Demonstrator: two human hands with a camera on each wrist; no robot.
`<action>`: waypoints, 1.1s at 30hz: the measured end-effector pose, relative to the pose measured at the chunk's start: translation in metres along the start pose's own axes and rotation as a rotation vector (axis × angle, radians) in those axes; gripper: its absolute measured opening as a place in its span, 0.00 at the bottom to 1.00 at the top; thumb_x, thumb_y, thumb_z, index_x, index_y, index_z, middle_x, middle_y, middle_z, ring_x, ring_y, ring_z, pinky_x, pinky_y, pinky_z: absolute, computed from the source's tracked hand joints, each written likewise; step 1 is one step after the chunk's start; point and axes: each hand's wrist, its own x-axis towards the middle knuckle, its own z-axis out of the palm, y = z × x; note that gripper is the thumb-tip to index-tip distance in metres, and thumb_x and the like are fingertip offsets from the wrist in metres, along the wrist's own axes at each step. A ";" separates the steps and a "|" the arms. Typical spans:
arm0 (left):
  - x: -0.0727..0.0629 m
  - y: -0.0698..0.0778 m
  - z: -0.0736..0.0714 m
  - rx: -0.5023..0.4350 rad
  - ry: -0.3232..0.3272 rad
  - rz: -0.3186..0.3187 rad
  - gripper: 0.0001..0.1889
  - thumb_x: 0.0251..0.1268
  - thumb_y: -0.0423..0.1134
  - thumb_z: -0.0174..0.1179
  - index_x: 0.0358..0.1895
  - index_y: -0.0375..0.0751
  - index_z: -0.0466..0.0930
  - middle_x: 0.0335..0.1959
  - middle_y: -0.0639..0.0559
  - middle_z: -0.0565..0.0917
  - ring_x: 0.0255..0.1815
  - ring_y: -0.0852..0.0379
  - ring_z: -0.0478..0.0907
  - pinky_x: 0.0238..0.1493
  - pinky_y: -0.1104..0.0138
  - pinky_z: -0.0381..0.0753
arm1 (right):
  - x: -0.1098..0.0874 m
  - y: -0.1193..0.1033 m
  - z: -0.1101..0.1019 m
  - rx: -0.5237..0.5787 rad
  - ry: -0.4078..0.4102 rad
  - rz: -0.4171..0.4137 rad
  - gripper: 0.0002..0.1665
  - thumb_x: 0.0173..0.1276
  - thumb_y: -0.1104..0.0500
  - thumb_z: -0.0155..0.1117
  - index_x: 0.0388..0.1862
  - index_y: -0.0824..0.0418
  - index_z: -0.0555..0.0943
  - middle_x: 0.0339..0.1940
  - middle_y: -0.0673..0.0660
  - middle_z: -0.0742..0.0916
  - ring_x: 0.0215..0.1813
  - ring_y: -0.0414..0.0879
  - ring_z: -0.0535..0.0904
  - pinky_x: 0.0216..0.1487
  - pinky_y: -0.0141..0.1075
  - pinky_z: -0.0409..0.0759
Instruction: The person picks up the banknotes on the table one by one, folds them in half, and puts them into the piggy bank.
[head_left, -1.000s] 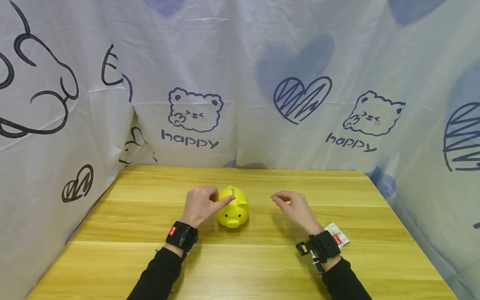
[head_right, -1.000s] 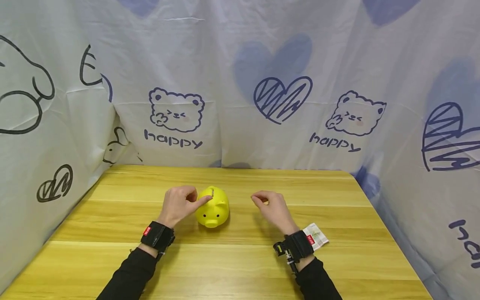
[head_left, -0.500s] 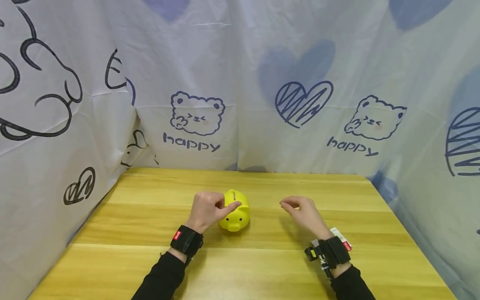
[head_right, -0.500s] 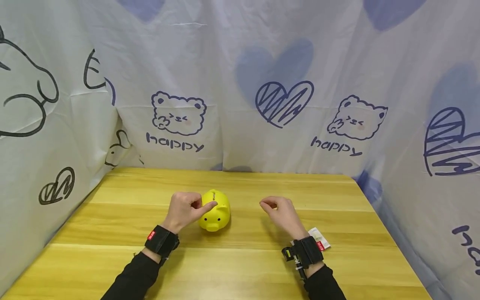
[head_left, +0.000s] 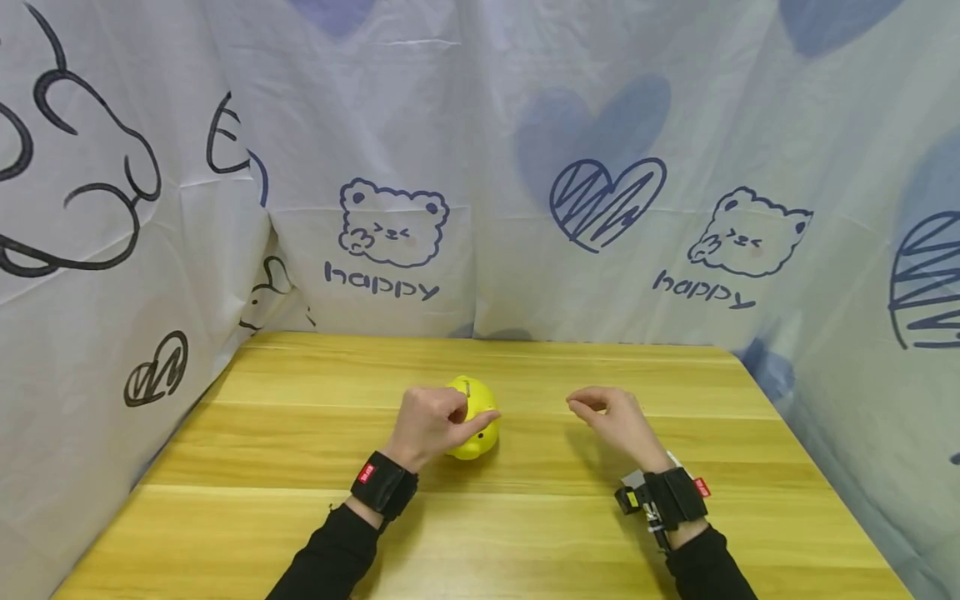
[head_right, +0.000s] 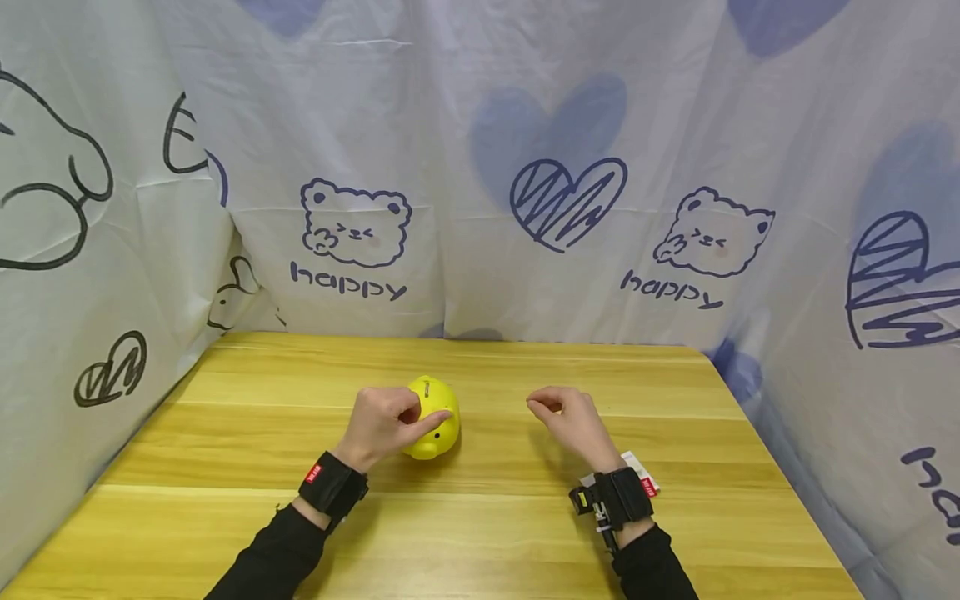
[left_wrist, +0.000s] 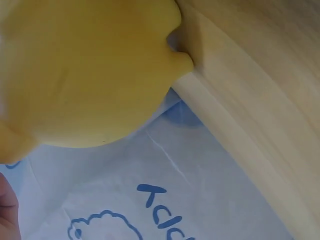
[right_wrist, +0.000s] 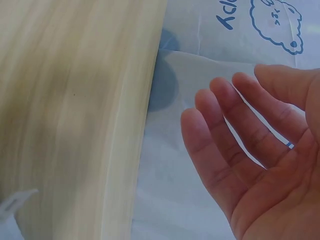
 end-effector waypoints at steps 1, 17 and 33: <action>0.000 0.001 0.000 0.007 0.001 0.007 0.29 0.58 0.60 0.66 0.10 0.51 0.64 0.08 0.61 0.64 0.11 0.70 0.55 0.17 0.80 0.52 | 0.000 0.000 0.001 -0.001 -0.007 -0.002 0.14 0.72 0.54 0.61 0.50 0.57 0.86 0.46 0.55 0.89 0.47 0.50 0.83 0.45 0.42 0.82; 0.002 0.019 0.008 0.073 -0.089 0.097 0.16 0.48 0.50 0.75 0.17 0.48 0.80 0.12 0.60 0.78 0.12 0.69 0.69 0.17 0.80 0.67 | -0.008 0.010 -0.009 -0.030 -0.083 0.003 0.15 0.72 0.55 0.61 0.54 0.58 0.84 0.50 0.57 0.88 0.50 0.53 0.82 0.48 0.45 0.81; -0.001 0.040 0.025 0.020 -0.198 0.161 0.09 0.60 0.44 0.68 0.23 0.50 0.83 0.17 0.63 0.82 0.16 0.73 0.73 0.19 0.83 0.65 | -0.020 0.030 -0.041 -0.078 -0.212 0.096 0.19 0.70 0.64 0.61 0.58 0.68 0.79 0.50 0.66 0.85 0.50 0.58 0.81 0.48 0.47 0.81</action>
